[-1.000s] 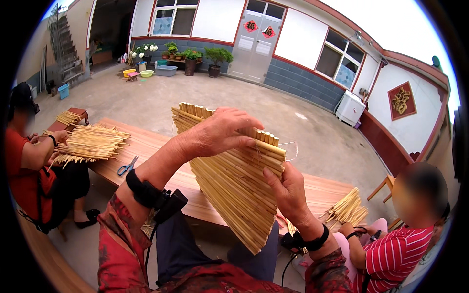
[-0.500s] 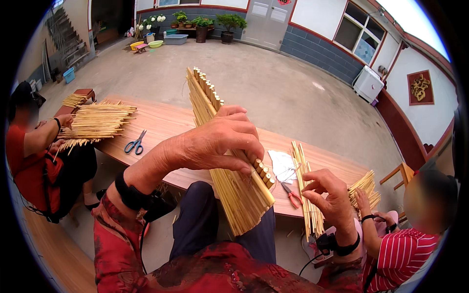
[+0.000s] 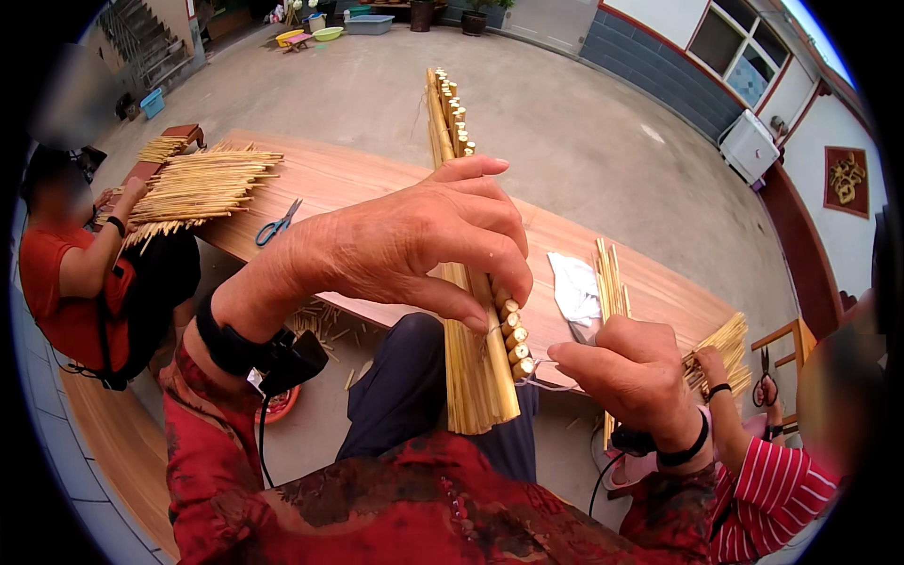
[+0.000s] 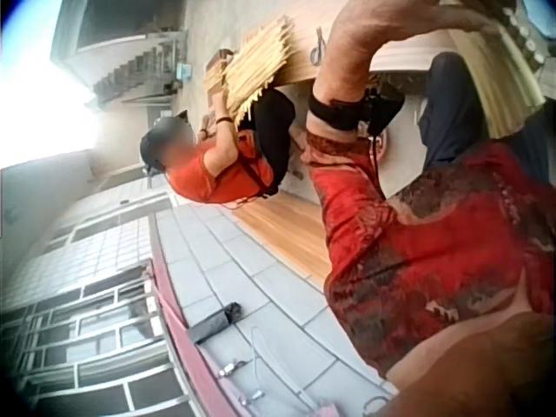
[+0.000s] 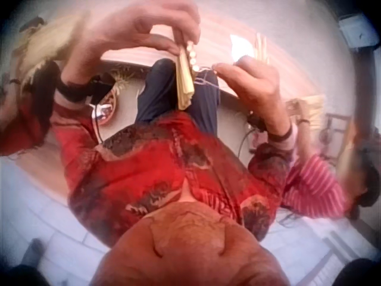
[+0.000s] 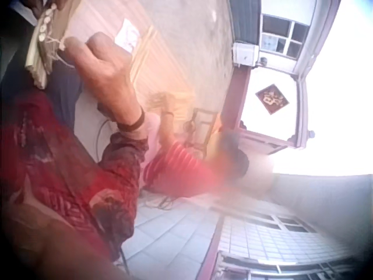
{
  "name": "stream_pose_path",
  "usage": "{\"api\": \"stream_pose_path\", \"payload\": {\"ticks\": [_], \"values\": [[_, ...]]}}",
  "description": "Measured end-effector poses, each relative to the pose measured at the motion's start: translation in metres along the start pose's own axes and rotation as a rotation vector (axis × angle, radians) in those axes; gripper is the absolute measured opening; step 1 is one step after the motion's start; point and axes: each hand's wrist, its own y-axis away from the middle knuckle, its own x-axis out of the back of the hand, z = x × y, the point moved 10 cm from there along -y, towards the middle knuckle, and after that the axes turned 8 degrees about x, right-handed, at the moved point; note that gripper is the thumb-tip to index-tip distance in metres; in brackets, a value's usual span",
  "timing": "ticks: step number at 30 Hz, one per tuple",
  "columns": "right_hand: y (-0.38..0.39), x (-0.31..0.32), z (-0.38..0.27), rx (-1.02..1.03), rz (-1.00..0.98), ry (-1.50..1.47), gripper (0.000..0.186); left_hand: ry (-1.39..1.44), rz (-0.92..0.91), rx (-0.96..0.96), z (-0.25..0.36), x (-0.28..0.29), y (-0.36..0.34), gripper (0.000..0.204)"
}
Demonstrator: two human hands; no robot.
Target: The person weaves a flat mat using thin bamboo strips and a thin binding wire. They align the strips, thread the wire through the ends to secure them, and use pliers to tighten the wire and cut off the excess. The person works on the mat while seated at a table in an outdoor courtyard.
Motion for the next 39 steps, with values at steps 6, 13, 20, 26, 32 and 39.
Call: {"api": "stream_pose_path", "payload": {"ticks": [6, 13, 20, 26, 32, 39], "values": [[0.006, -0.009, 0.013, -0.091, -0.078, -0.003, 0.022, 0.012, 0.026, -0.045, 0.0, -0.003, -0.002, 0.027], [0.004, -0.012, 0.009, -0.092, -0.076, -0.017, 0.035, 0.025, 0.063, -0.109, 0.0, 0.002, 0.002, 0.025], [-0.02, -0.01, 0.0, -0.044, -0.106, 0.05, 0.034, 0.029, 0.089, -0.122, -0.002, 0.018, 0.009, 0.022], [-0.03, -0.013, 0.001, -0.009, -0.079, 0.029, 0.028, 0.029, 0.087, -0.106, -0.01, 0.019, 0.013, 0.022], [-0.035, -0.018, 0.003, 0.017, -0.112, -0.022, 0.027, 0.037, 0.081, -0.12, -0.01, 0.019, 0.014, 0.022], [-0.038, -0.021, 0.006, -0.001, -0.092, -0.012, 0.032, 0.044, 0.079, -0.116, -0.012, 0.023, 0.014, 0.023]]}}
